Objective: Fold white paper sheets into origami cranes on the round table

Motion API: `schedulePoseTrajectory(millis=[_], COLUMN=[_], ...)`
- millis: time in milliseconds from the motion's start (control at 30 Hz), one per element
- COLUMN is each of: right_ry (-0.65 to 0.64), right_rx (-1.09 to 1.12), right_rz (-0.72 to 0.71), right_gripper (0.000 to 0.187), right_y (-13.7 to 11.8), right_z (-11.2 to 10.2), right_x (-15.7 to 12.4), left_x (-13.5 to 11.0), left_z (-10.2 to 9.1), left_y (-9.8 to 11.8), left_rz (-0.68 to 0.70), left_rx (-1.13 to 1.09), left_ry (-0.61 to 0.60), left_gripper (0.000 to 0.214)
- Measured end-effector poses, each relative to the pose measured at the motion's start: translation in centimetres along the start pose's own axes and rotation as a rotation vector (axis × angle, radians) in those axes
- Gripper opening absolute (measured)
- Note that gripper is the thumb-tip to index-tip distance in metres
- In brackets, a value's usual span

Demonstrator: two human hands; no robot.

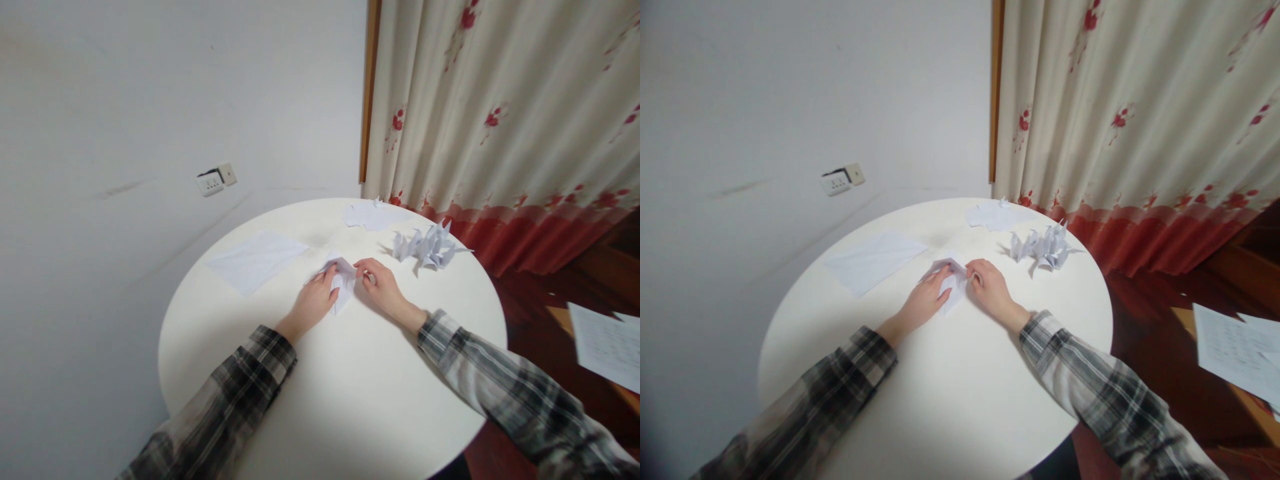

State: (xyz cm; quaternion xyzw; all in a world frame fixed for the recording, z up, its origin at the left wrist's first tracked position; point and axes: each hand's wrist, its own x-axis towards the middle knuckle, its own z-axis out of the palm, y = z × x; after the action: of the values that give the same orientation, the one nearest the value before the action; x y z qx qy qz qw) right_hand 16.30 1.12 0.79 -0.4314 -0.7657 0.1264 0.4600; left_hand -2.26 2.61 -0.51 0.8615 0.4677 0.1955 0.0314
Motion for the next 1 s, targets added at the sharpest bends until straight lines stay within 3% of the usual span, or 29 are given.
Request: schedulePoseTrajectory(millis=[233, 433, 700, 1000], right_ry=[-0.103, -0.153, -0.172, -0.213], right_rx=[-0.073, -0.191, -0.186, -0.214], right_rz=[-0.047, -0.012, -0.002, -0.076], right_gripper=[0.046, 0.036, 0.030, 0.028], right_y=[0.9, 1.4, 0.9, 1.2], right_z=[0.6, 0.8, 0.6, 0.6], right_x=[-0.3, -0.4, -0.3, -0.2], left_x=[-0.1, 0.0, 0.0, -0.1], left_z=[0.2, 0.5, 0.6, 0.3], left_y=[-0.1, -0.3, -0.4, -0.4], left_rz=[0.014, 0.036, 0.042, 0.092], left_rx=[0.024, 0.029, 0.003, -0.031], left_ry=[0.022, 0.044, 0.051, 0.042], left_gripper=[0.047, 0.044, 0.046, 0.045])
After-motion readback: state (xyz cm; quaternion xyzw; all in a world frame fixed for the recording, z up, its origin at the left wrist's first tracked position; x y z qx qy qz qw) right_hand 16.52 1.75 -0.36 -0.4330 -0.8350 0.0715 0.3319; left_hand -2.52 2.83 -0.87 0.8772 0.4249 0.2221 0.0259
